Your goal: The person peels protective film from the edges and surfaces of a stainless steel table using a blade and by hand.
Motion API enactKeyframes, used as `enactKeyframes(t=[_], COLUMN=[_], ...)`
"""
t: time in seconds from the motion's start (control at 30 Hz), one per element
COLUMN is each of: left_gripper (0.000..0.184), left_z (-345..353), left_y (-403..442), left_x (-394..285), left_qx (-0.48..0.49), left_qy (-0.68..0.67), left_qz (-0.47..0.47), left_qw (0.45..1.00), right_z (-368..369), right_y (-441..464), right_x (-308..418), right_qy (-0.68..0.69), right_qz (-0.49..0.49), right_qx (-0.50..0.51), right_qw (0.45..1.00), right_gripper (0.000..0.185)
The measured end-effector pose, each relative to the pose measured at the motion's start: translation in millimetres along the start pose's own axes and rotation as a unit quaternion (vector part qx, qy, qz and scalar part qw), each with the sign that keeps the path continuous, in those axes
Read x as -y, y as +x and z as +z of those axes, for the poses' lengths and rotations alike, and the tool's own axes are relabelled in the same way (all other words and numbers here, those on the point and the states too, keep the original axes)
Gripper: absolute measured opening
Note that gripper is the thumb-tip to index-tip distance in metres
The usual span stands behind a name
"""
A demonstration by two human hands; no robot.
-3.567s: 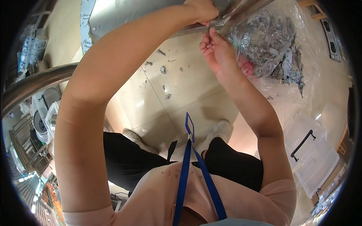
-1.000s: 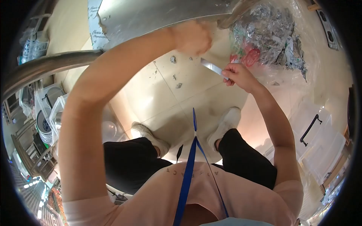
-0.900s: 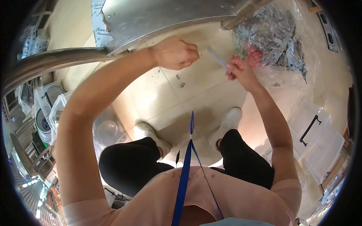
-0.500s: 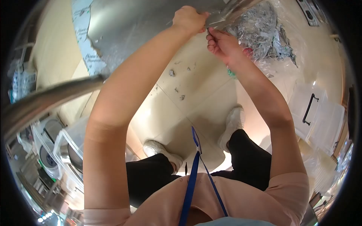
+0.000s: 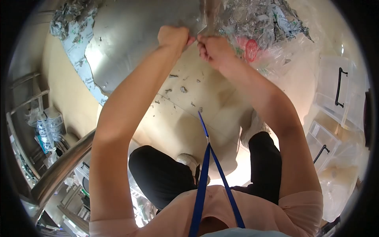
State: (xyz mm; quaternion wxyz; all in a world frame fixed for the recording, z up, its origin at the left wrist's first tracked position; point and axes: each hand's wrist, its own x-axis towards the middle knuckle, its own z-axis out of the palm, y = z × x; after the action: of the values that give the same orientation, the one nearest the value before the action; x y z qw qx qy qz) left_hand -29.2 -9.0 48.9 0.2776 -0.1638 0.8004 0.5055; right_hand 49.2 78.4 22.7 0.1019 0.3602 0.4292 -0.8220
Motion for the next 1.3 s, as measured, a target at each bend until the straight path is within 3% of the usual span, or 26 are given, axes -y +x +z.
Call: enactKeyframes(t=[0.3, 0.4, 0.5, 0.9, 1.0, 1.1, 1.2, 1.3], left_gripper=[0.010, 0.010, 0.010, 0.012, 0.015, 0.017, 0.016, 0.015], left_z=[4.9, 7.1, 3.3, 9.1, 4.7, -14.8, -30.7, -34.6], left_y=[-17.7, -14.8, -18.5, -26.0, -8.2, -13.6, -9.0, -1.9], left_x=[9.9, 11.0, 10.9, 7.7, 17.1, 29.9, 47.6, 47.7], left_qx=[0.034, 0.004, 0.034, 0.002, 0.037, -0.065, -0.132, -0.115], left_qy=[-0.034, -0.049, -0.049, -0.060, 0.021, 0.135, 0.258, 0.354], left_qz=[-0.008, 0.011, -0.018, -0.075, 0.035, 0.210, 0.432, 0.653], left_qw=[0.999, 0.999, 0.998, 0.995, 0.998, 0.966, 0.854, 0.660], right_z=[-5.3, -3.9, -4.2, -3.1, -10.9, -19.5, -17.1, -14.1], right_y=[-10.0, -16.0, -13.5, -29.5, -14.6, -8.2, 1.3, 16.4], right_x=[-7.0, -12.1, -7.4, 0.7, 3.7, 7.3, 5.8, 9.7], right_qy=[0.025, 0.031, 0.045, 0.044, 0.003, -0.046, -0.032, 0.003], right_qz=[-0.021, -0.016, -0.021, 0.011, -0.011, -0.008, 0.030, 0.065], right_qx=[-0.034, -0.042, -0.050, -0.062, -0.040, 0.016, 0.043, 0.036], right_qw=[0.999, 0.999, 0.998, 0.997, 0.999, 0.999, 0.998, 0.997], right_gripper=[0.016, 0.016, 0.017, 0.016, 0.014, 0.013, 0.015, 0.017])
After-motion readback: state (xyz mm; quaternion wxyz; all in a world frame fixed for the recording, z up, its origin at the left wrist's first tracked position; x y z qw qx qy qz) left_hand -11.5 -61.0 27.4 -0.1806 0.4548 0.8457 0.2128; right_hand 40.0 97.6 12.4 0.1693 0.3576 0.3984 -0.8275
